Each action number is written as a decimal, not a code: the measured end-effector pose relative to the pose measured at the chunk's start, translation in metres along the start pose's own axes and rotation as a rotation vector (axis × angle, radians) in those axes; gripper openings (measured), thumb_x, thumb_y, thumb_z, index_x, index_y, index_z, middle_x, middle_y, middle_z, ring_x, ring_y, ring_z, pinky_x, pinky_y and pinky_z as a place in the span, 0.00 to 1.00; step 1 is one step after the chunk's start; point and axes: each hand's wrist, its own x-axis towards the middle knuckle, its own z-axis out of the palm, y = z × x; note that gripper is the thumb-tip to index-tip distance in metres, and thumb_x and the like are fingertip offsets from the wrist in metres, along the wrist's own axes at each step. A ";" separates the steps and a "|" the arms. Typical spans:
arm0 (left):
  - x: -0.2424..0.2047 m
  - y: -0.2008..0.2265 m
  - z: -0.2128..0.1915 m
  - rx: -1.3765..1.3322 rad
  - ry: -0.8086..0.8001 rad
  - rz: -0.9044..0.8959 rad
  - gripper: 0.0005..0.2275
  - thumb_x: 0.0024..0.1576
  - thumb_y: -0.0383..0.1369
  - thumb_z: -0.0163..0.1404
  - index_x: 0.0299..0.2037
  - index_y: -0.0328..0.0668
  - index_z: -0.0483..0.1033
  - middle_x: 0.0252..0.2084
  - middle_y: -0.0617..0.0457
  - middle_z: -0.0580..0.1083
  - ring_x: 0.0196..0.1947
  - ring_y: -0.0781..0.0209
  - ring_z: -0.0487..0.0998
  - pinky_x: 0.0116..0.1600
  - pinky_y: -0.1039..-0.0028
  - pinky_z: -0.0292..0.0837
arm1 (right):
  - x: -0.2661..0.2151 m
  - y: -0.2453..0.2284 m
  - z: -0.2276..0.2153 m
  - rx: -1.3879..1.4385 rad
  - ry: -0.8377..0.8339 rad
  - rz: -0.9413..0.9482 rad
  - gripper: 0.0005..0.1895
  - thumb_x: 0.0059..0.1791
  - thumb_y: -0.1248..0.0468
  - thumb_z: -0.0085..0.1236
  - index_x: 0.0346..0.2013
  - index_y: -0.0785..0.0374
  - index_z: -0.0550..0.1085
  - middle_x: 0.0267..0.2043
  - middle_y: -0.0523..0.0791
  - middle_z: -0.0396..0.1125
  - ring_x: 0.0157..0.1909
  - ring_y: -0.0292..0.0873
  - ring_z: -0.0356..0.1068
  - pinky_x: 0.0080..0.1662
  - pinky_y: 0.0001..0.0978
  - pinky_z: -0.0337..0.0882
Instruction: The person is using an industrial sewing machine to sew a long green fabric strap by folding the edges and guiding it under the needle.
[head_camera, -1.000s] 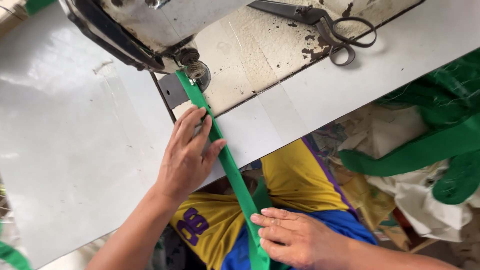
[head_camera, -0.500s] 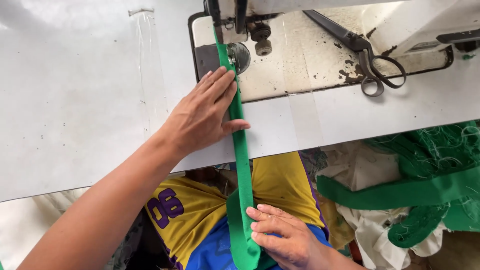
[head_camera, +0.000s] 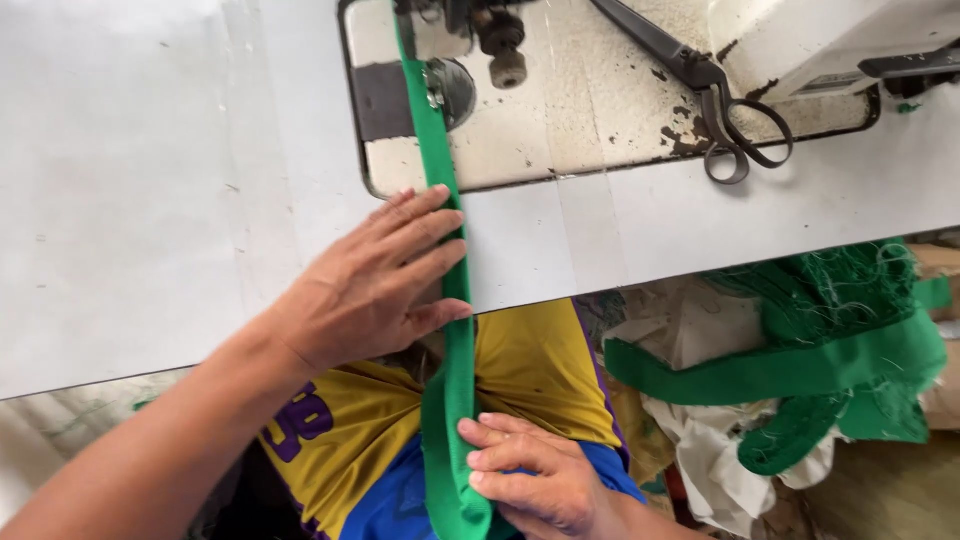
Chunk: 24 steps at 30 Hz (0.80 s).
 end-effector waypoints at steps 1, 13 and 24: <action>0.000 0.000 -0.002 -0.011 0.004 0.003 0.22 0.63 0.46 0.52 0.52 0.28 0.77 0.59 0.32 0.73 0.66 0.34 0.69 0.73 0.49 0.61 | 0.000 -0.001 0.001 -0.007 0.000 0.010 0.08 0.55 0.69 0.54 0.49 0.65 0.74 0.48 0.53 0.73 0.61 0.64 0.75 0.63 0.58 0.74; 0.013 -0.018 -0.007 0.001 0.010 0.044 0.20 0.63 0.47 0.50 0.43 0.31 0.73 0.52 0.35 0.73 0.59 0.36 0.75 0.67 0.50 0.68 | 0.006 0.006 -0.006 0.256 -0.189 0.297 0.16 0.59 0.62 0.48 0.59 0.67 0.72 0.67 0.55 0.64 0.73 0.61 0.60 0.74 0.58 0.59; 0.025 -0.040 -0.007 0.058 0.018 0.043 0.18 0.63 0.45 0.52 0.43 0.32 0.76 0.51 0.37 0.75 0.57 0.38 0.76 0.67 0.51 0.69 | 0.035 0.017 -0.007 0.097 -0.092 0.096 0.12 0.59 0.65 0.51 0.50 0.72 0.75 0.54 0.56 0.71 0.67 0.64 0.68 0.71 0.63 0.61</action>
